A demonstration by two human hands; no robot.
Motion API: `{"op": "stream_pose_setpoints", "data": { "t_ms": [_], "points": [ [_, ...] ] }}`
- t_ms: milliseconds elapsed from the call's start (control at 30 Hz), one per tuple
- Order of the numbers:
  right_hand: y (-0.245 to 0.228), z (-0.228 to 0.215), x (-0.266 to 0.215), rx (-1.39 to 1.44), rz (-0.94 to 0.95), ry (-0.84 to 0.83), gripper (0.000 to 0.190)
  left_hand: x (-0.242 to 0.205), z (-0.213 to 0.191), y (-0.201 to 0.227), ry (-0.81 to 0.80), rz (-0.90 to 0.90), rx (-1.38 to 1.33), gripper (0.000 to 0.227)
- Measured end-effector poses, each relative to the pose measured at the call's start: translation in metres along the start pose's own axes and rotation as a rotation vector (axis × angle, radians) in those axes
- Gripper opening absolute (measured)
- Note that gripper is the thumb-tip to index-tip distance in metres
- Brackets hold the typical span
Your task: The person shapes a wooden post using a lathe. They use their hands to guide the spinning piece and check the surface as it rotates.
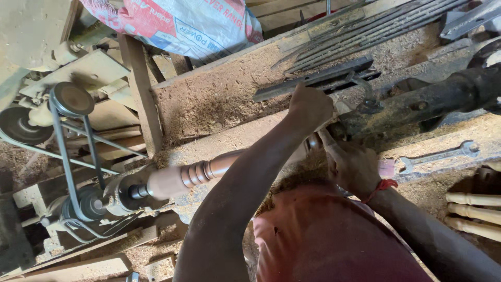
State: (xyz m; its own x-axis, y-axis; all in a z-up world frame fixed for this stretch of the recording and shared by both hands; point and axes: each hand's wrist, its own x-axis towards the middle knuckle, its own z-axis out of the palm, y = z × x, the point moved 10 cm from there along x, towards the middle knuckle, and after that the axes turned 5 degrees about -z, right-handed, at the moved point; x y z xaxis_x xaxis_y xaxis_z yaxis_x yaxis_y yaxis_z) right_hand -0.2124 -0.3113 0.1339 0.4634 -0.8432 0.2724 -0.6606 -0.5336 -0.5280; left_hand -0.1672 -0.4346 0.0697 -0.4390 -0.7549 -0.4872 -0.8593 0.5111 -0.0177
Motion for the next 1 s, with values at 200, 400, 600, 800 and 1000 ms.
{"op": "stream_pose_setpoints", "data": {
  "t_ms": [200, 400, 600, 800, 1000],
  "points": [
    [0.003, 0.002, -0.003, -0.139, -0.089, -0.061, 0.073, 0.002, 0.009, 0.001, -0.074, 0.001, 0.004, 0.027],
    [-0.003, -0.012, 0.001, -0.219, -0.183, -0.039, 0.068, -0.003, 0.005, -0.001, -0.074, -0.036, 0.075, 0.025],
    [0.012, -0.01, 0.012, -0.154, -0.102, -0.27, 0.071, -0.003, -0.009, -0.003, 0.064, -0.12, 0.039, 0.028],
    [-0.008, -0.036, 0.005, 0.32, -0.15, 0.107, 0.043, 0.004, -0.01, -0.01, 0.059, -0.099, 0.038, 0.027],
    [0.003, -0.005, 0.004, 0.144, 0.068, -0.002, 0.048, -0.012, -0.018, -0.02, 0.166, -0.086, 0.004, 0.029]
  ]
}}
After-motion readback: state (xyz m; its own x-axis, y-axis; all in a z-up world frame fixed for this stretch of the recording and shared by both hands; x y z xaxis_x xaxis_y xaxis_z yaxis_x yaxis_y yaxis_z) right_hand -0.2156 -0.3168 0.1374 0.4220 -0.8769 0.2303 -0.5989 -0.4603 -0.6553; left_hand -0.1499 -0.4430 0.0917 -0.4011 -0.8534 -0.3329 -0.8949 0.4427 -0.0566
